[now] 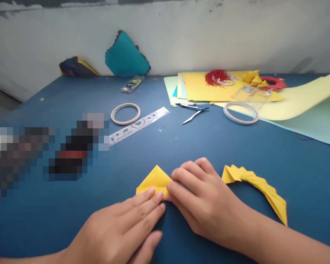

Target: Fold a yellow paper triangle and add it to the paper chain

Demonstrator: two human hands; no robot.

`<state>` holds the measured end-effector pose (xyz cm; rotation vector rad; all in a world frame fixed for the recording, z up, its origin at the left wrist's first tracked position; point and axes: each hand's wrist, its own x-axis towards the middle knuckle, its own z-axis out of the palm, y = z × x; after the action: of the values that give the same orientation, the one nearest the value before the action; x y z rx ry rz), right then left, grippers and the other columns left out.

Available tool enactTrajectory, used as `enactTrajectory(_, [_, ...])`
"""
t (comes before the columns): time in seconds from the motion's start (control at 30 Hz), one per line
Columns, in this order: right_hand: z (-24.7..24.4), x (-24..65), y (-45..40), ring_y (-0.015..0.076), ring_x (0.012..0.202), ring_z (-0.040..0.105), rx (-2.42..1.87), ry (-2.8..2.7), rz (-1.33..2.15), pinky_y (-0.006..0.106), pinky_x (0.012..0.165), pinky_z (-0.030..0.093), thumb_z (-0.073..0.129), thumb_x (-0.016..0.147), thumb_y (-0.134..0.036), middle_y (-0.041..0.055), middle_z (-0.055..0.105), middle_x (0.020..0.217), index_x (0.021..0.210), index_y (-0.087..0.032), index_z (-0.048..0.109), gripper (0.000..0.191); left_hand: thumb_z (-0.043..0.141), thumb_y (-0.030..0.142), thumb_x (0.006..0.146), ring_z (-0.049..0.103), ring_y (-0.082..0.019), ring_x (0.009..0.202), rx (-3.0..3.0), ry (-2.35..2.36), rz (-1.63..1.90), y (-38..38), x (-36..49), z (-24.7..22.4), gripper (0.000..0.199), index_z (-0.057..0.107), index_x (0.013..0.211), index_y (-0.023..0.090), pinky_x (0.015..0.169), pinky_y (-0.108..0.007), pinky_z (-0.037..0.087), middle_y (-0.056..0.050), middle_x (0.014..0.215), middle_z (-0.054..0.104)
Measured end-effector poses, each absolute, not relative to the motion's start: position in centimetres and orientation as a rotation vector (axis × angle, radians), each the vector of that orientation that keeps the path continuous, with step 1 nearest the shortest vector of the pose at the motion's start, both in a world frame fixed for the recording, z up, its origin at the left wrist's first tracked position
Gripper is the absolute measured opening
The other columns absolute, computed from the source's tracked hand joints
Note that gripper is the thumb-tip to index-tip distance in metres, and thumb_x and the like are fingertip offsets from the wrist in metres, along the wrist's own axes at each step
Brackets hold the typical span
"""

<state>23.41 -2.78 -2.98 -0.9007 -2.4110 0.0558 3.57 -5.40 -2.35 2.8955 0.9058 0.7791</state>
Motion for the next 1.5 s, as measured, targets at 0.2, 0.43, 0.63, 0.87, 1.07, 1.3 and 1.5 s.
enactTrajectory(0.2, [-3.0,23.7,-3.0,0.0146,0.067,0.053,-0.652,-2.498,0.006,0.034,0.065,0.038,0.049,0.082,-0.006,0.0031,0.062,0.075,0.08,-0.015,0.058,0.013,0.045,0.01,0.082,0.067,-0.013,0.084,2.529,0.959,0.878,-4.6,3.7,-1.1,0.023,0.066,0.088,0.01,0.08,-0.019,0.053,-0.006,0.088,0.071])
enactTrajectory(0.43, [-2.2,23.2,-2.9,0.0164,0.073,0.054,-0.64,-2.521,0.034,0.034,0.065,0.038,0.05,0.085,-0.014,0.0062,0.064,0.082,0.095,-0.01,0.06,0.015,0.042,0.01,0.082,0.067,-0.017,0.08,2.684,0.943,0.852,-4.4,3.4,-1.6,0.026,0.064,0.094,0.004,0.07,-0.025,0.057,-0.015,0.1,0.067])
enactTrajectory(0.63, [-2.2,22.8,-3.3,0.0153,0.067,0.052,-0.588,-2.51,-0.047,0.034,0.062,0.037,0.051,0.085,-0.016,0.0035,0.063,0.071,0.071,-0.011,0.06,0.017,0.049,0.007,0.08,0.065,-0.026,0.085,3.135,0.809,0.861,-4.4,3.6,-2.3,0.017,0.064,0.073,0.007,0.058,-0.032,0.055,-0.016,0.089,0.068])
enactTrajectory(0.87, [-2.5,23.3,-3.4,0.0128,0.057,0.043,-0.584,-2.489,-0.17,0.03,0.053,0.031,0.056,0.08,-0.008,0.0003,0.054,0.055,0.057,-0.015,0.055,0.024,0.049,0.006,0.08,0.063,-0.025,0.077,3.192,0.956,0.773,-4.6,3.3,-1.2,0.021,0.063,0.065,0.01,0.051,-0.031,0.048,-0.012,0.076,0.067])
enactTrajectory(1.07, [-3.1,23.8,-2.7,0.0155,0.075,0.05,-0.797,-2.507,0.091,0.031,0.065,0.036,0.054,0.086,-0.023,0.0045,0.06,0.078,0.072,-0.015,0.054,0.016,0.042,0.005,0.08,0.053,-0.016,0.068,2.926,0.898,0.512,-3.0,2.7,-0.7,0.023,0.06,0.068,0.013,0.06,-0.028,0.047,-0.007,0.074,0.059])
enactTrajectory(1.3, [-2.9,23.7,-2.4,0.015,0.075,0.053,-0.73,-2.533,0.041,0.032,0.067,0.037,0.05,0.088,-0.017,0.0043,0.063,0.08,0.086,-0.015,0.057,0.007,0.043,0.004,0.08,0.041,-0.015,0.054,3.232,0.707,0.511,-2.2,2.6,-1.0,0.023,0.057,0.064,0.013,0.048,-0.028,0.034,-0.003,0.059,0.049])
enactTrajectory(1.5, [-2.8,23.3,-2.7,0.0162,0.075,0.053,-0.726,-2.547,0.006,0.033,0.067,0.037,0.046,0.087,-0.009,0.0065,0.063,0.081,0.085,-0.013,0.055,0.01,0.038,0.004,0.079,0.044,-0.016,0.06,2.957,0.989,0.381,-2.4,2.6,-0.7,0.024,0.056,0.067,0.015,0.051,-0.028,0.037,-0.004,0.065,0.052])
